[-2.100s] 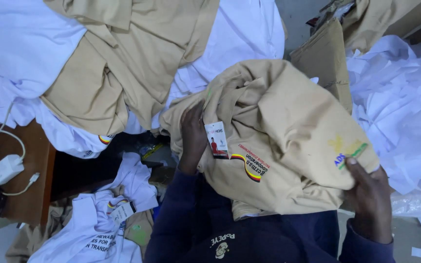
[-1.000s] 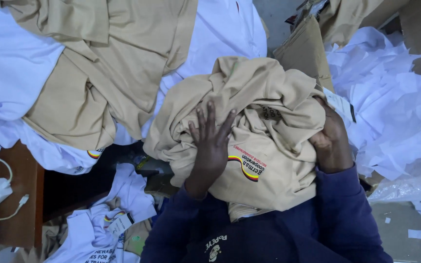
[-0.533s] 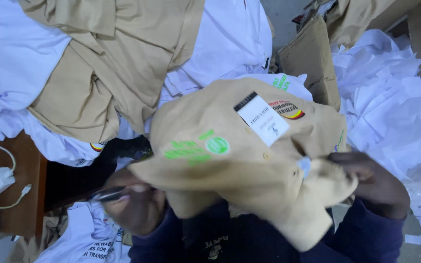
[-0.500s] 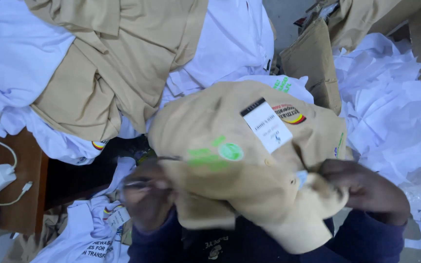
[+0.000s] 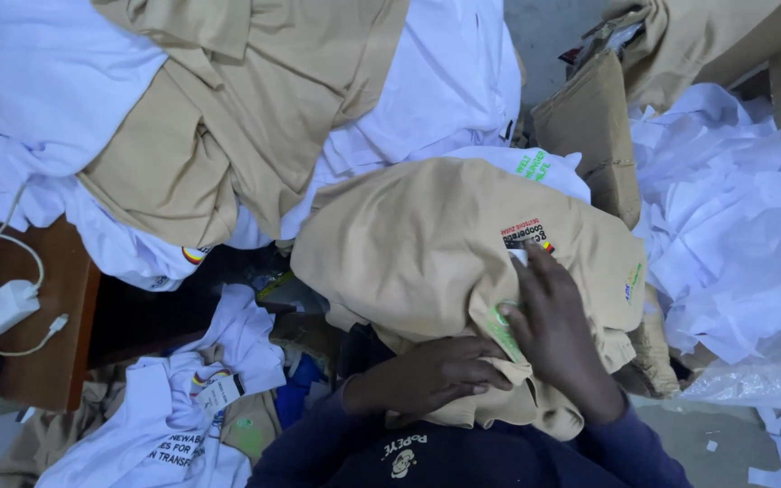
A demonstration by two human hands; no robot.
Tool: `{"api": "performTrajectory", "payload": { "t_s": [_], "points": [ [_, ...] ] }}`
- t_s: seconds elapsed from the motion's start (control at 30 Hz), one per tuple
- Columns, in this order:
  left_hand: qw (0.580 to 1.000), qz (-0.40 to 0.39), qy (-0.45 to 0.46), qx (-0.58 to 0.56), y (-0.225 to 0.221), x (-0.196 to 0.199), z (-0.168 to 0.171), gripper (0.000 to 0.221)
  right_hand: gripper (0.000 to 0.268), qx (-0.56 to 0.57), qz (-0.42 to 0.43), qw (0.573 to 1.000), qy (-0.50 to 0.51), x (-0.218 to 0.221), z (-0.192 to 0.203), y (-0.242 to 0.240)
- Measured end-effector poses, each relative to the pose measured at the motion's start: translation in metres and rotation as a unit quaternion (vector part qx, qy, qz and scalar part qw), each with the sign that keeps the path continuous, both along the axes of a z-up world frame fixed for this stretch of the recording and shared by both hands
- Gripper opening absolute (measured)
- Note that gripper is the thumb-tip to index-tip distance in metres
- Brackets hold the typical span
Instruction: Trimming excess threads from embroidered logos on polo shirts using a small hand tool.
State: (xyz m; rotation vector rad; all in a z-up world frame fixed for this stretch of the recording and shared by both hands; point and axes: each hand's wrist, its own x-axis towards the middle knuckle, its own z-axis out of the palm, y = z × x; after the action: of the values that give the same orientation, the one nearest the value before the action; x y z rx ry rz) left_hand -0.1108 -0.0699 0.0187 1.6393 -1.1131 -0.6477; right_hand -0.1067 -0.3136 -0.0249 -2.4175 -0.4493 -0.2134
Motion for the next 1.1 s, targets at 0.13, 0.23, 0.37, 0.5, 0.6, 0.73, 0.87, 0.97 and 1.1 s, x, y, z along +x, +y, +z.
{"api": "performTrajectory", "payload": {
  "t_s": [0.13, 0.23, 0.37, 0.5, 0.6, 0.73, 0.87, 0.97, 1.1],
  "points": [
    [0.995, 0.067, 0.073, -0.023, 0.017, 0.002, 0.049, 0.037, 0.058, -0.113, -0.021, 0.993, -0.034, -0.004, -0.032, 0.011],
    [0.96, 0.267, -0.067, -0.058, 0.009, -0.006, 0.021, 0.04, 0.055, -0.013, -0.013, 0.999, -0.042, -0.005, -0.001, 0.014],
    [0.977, 0.201, -0.066, -0.021, -0.019, 0.003, -0.05, 0.047, 0.044, 0.135, -0.097, 0.986, 0.022, -0.01, 0.028, 0.019],
    [0.803, 0.264, 0.463, -0.266, -0.005, 0.025, -0.066, 0.03, 0.049, 0.136, -0.093, 0.986, 0.029, -0.01, 0.021, 0.019],
    [0.784, 0.574, 0.185, -0.145, 0.041, 0.077, -0.035, 0.038, 0.06, -0.058, -0.012, 0.997, 0.046, -0.014, -0.033, 0.016],
    [0.697, 0.696, -0.168, -0.04, 0.114, 0.163, 0.008, 0.032, 0.053, -0.101, 0.001, 0.995, 0.021, -0.006, -0.032, 0.022],
    [0.7, 0.675, -0.216, 0.081, 0.165, 0.241, -0.007, 0.018, 0.057, -0.088, -0.007, 0.996, 0.013, -0.009, -0.034, 0.02],
    [0.707, 0.6, -0.307, 0.213, 0.153, 0.274, -0.069, 0.024, 0.055, -0.049, -0.018, 0.998, 0.043, -0.007, -0.025, 0.021],
    [0.782, 0.542, -0.229, 0.204, 0.088, 0.24, -0.172, 0.06, 0.055, -0.006, -0.007, 0.998, 0.067, -0.007, -0.019, 0.019]
  ]
}}
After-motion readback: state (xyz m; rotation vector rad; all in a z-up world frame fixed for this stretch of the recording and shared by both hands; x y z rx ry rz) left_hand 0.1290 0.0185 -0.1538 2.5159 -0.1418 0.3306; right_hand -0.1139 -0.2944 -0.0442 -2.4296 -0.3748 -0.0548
